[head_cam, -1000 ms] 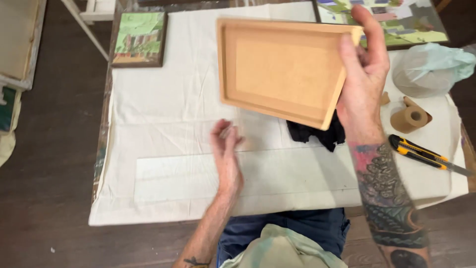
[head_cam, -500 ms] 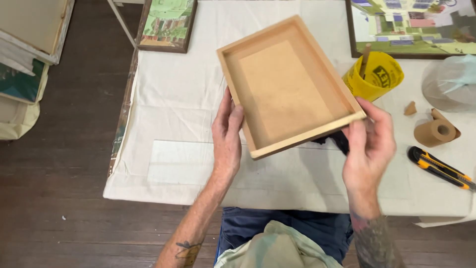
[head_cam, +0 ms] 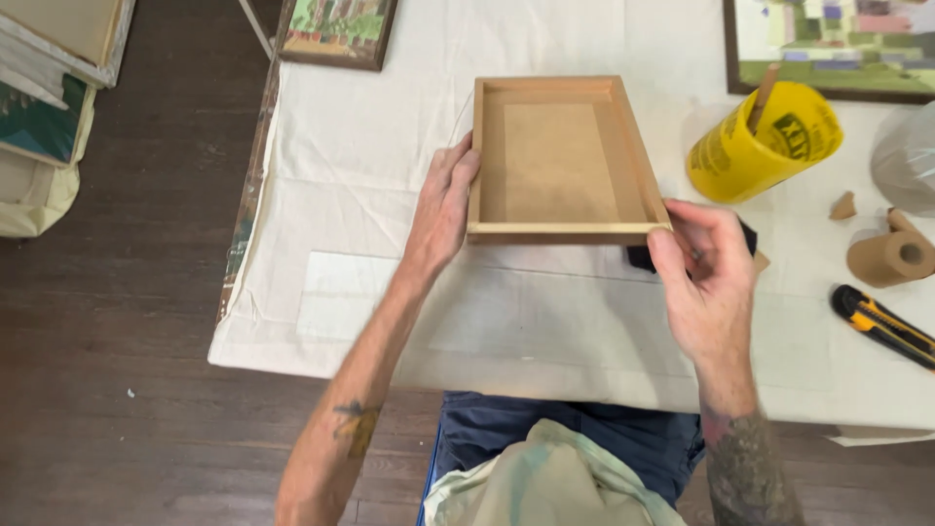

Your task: The person wipes the inside of a wooden frame with a black cloth, then measures and cuts a strip of brown paper using a utility knife. They apply adhesive to the paper strip with a foam brush and attach it to the frame's inner edge, trimming excess and pressing it into place. The person repeats the wiping process on the frame's interior.

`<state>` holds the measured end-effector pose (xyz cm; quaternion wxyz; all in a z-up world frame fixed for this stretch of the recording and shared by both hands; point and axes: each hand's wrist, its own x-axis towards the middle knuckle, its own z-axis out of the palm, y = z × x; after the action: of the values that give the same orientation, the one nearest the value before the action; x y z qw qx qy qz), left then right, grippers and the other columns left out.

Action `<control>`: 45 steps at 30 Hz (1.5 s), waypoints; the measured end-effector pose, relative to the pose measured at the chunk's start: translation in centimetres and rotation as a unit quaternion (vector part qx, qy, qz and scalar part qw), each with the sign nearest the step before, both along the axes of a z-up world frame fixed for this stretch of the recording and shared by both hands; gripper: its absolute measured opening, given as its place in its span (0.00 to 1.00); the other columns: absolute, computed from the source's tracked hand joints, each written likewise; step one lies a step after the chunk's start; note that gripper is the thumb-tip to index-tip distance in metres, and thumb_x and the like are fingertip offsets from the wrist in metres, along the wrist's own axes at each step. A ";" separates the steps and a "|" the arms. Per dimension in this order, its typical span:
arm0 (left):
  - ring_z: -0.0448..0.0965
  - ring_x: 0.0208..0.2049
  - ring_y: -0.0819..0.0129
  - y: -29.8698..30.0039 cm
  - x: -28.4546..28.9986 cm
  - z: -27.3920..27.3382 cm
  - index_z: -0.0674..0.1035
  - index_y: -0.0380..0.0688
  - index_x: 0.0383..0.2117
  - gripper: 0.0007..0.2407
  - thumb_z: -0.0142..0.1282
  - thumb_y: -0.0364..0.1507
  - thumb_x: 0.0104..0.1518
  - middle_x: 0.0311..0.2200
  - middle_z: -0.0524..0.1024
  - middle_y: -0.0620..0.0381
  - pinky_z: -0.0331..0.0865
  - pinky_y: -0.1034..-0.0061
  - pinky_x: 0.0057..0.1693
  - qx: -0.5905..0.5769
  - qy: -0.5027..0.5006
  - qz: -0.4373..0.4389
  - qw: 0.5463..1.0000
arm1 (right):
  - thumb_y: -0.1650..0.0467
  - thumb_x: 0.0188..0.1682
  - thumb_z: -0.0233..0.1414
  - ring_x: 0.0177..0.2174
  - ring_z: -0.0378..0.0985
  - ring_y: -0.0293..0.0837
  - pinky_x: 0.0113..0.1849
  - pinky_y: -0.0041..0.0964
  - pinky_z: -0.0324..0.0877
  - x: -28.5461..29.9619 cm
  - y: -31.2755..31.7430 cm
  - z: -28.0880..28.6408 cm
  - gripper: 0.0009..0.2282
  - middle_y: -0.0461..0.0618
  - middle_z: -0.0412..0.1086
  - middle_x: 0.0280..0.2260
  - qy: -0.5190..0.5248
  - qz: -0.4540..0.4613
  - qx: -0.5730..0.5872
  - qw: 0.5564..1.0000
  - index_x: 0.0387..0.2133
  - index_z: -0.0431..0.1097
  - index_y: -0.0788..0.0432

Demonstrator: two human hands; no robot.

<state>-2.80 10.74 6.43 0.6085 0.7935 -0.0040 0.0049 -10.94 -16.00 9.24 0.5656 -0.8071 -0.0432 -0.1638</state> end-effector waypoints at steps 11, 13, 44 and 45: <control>0.71 0.55 0.62 0.7 7.5 -12.0 0.69 0.57 0.66 0.24 0.41 0.44 0.62 0.48 0.71 0.59 0.58 0.56 0.61 0.305 -0.019 -0.040 0.951 | 0.65 0.50 0.59 0.32 0.76 0.48 0.34 0.40 0.70 3.7 1.0 -4.2 0.22 0.60 0.75 0.50 0.227 0.007 -0.182 0.957 0.56 0.65 0.57; 0.72 0.53 0.61 0.2 7.4 -11.7 0.71 0.55 0.63 0.24 0.45 0.43 0.60 0.47 0.71 0.58 0.59 0.54 0.60 0.334 -0.036 -0.042 0.941 | 0.65 0.49 0.59 0.31 0.76 0.48 0.34 0.41 0.71 3.9 1.0 -4.9 0.24 0.60 0.75 0.50 0.245 0.007 -0.206 0.947 0.58 0.65 0.57; 0.67 0.62 0.54 -0.2 15.9 -12.3 0.70 0.41 0.62 0.25 0.50 0.39 0.57 0.61 0.72 0.50 0.51 0.46 0.66 0.375 -0.264 -0.033 0.888 | 0.81 0.60 0.52 0.44 0.65 0.64 0.48 0.57 0.64 21.2 4.8 -6.9 0.12 0.64 0.66 0.45 -0.192 0.215 -0.503 0.815 0.55 0.75 0.72; 0.66 0.64 0.55 -0.3 15.4 -12.2 0.69 0.39 0.63 0.26 0.49 0.38 0.58 0.63 0.71 0.50 0.49 0.48 0.68 0.371 -0.265 -0.035 0.889 | 0.82 0.61 0.50 0.44 0.63 0.65 0.47 0.58 0.65 20.6 5.2 -6.8 0.13 0.66 0.64 0.45 -0.166 0.211 -0.498 0.824 0.57 0.73 0.74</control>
<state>12.62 10.46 -5.76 0.2456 0.9301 -0.1946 0.1914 9.65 -10.83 2.40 0.0914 -0.9109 -0.3817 -0.1277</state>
